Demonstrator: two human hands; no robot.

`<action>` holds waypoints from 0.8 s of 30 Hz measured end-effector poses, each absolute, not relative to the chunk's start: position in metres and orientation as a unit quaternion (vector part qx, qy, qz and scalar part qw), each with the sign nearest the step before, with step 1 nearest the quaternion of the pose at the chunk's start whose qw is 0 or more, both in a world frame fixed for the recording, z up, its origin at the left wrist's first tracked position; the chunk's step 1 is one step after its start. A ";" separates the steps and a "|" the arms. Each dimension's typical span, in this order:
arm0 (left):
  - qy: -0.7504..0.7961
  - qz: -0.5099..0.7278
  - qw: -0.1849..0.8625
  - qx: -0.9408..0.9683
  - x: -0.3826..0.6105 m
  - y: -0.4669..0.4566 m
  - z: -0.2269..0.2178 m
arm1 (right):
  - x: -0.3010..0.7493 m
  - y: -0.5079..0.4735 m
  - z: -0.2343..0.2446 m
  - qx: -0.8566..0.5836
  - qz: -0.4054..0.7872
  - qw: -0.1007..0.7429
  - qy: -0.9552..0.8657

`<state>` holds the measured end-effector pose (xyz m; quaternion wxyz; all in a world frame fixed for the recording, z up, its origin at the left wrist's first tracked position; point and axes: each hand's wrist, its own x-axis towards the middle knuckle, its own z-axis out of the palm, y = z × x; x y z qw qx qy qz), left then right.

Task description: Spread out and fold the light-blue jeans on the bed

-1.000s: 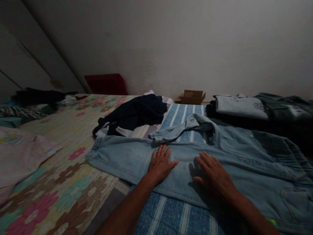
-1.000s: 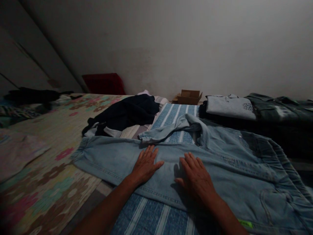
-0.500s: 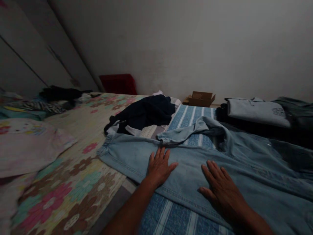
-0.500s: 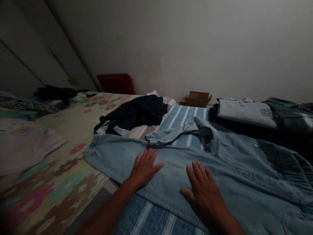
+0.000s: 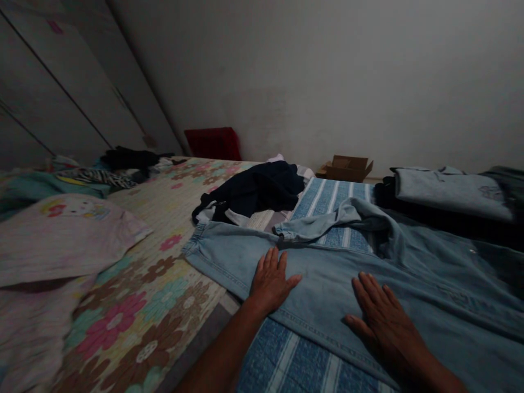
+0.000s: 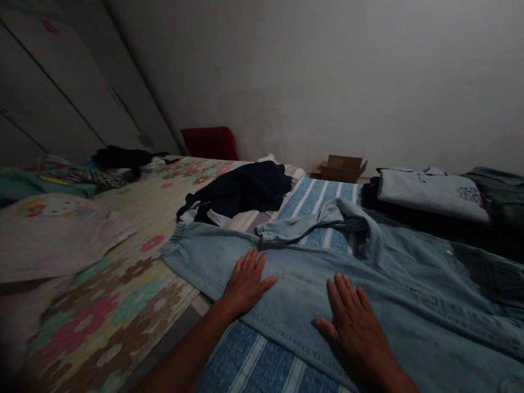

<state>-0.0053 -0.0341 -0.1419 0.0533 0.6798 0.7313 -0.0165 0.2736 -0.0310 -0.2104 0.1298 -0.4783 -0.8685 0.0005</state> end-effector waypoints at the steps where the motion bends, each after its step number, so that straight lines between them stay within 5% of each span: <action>1: 0.731 -0.018 0.053 0.680 -0.006 -0.035 -0.142 | 0.273 -0.031 -0.210 -0.480 0.004 0.127 -0.868; 11: 0.738 -0.023 -0.023 0.674 -0.015 -0.039 -0.148 | 0.263 -0.031 -0.171 -0.514 0.100 0.050 -0.851; 24: 0.763 -0.102 -0.059 0.636 -0.023 -0.057 -0.146 | 0.262 -0.028 -0.159 -0.531 0.164 0.066 -0.829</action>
